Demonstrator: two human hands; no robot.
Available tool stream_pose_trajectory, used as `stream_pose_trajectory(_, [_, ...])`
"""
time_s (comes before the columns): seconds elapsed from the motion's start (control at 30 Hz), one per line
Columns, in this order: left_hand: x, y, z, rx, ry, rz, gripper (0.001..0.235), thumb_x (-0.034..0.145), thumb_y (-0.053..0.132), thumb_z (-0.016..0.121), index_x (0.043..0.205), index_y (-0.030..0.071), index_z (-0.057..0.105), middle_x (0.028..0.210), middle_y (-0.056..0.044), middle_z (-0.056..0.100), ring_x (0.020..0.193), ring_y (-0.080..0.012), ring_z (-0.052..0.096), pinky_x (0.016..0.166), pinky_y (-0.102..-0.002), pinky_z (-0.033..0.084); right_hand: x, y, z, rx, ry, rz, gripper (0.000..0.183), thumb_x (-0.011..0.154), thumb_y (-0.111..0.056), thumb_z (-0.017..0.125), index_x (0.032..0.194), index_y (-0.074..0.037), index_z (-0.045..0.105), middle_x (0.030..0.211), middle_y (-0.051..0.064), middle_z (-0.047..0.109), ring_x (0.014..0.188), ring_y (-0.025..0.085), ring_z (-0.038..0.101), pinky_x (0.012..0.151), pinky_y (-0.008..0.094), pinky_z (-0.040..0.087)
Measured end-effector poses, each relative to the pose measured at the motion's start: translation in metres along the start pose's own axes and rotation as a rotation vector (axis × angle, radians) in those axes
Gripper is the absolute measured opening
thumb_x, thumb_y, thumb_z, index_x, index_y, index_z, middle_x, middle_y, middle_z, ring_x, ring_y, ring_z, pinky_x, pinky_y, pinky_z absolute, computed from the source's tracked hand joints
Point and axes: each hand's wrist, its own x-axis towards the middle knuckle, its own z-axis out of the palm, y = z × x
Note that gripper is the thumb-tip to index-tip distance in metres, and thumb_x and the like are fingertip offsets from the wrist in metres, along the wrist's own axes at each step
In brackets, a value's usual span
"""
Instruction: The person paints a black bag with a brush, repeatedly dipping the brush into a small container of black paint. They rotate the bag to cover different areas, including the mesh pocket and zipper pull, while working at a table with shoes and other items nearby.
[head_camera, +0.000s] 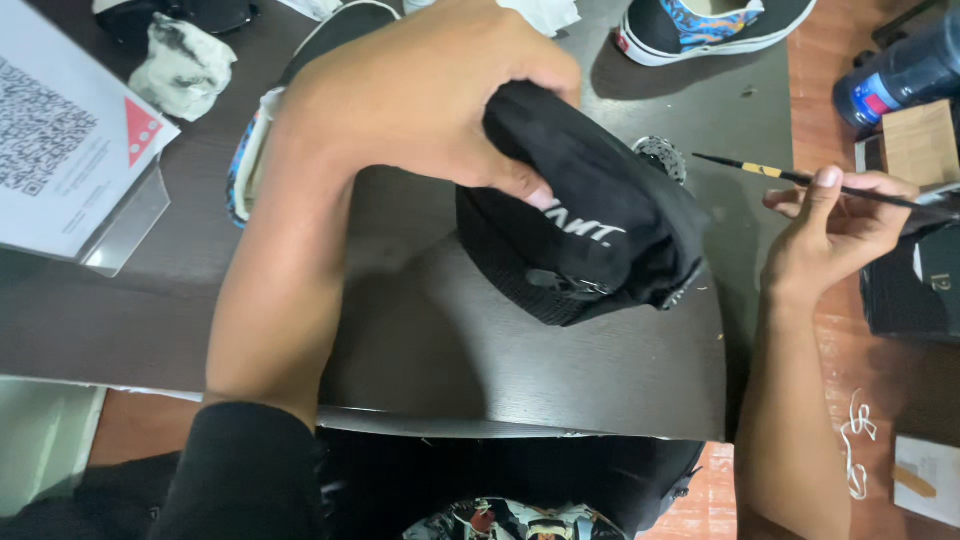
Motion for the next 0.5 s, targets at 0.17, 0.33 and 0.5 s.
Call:
stream_pose_trajectory(0.17, [0.001, 0.002, 0.003, -0.053, -0.008, 0.064, 0.030, 0.092, 0.028, 0.097, 0.087, 0.017, 0.070, 0.067, 0.002, 0.059, 0.060, -0.0167, 0.051, 0.053, -0.036, 0.033, 0.000, 0.008, -0.006, -0.017, 0.016, 0.041, 0.030, 0.125, -0.021, 0.072, 0.121, -0.006, 0.046, 0.098, 0.021, 0.056, 0.071, 0.039, 0.076, 0.056, 0.036, 0.057])
stream_pose_trajectory(0.33, [-0.001, 0.007, 0.000, -0.004, 0.013, 0.102, 0.014, 0.094, 0.018, 0.083, 0.102, 0.015, 0.072, 0.080, 0.001, 0.067, 0.068, -0.0236, 0.060, 0.056, -0.042, 0.036, -0.002, 0.007, -0.004, -0.011, -0.006, 0.038, 0.030, 0.125, -0.023, 0.072, 0.121, -0.007, 0.046, 0.093, 0.019, 0.055, 0.070, 0.033, 0.071, 0.060, 0.039, 0.062])
stream_pose_trajectory(0.5, [-0.001, 0.008, 0.001, 0.023, 0.065, 0.165, 0.019, 0.094, 0.012, 0.072, 0.113, 0.016, 0.070, 0.087, -0.001, 0.069, 0.079, -0.0272, 0.059, 0.059, -0.045, 0.036, -0.002, 0.007, -0.003, -0.024, -0.011, 0.021, 0.034, 0.123, -0.027, 0.075, 0.121, -0.005, 0.049, 0.092, 0.021, 0.057, 0.071, 0.028, 0.067, 0.064, 0.043, 0.069])
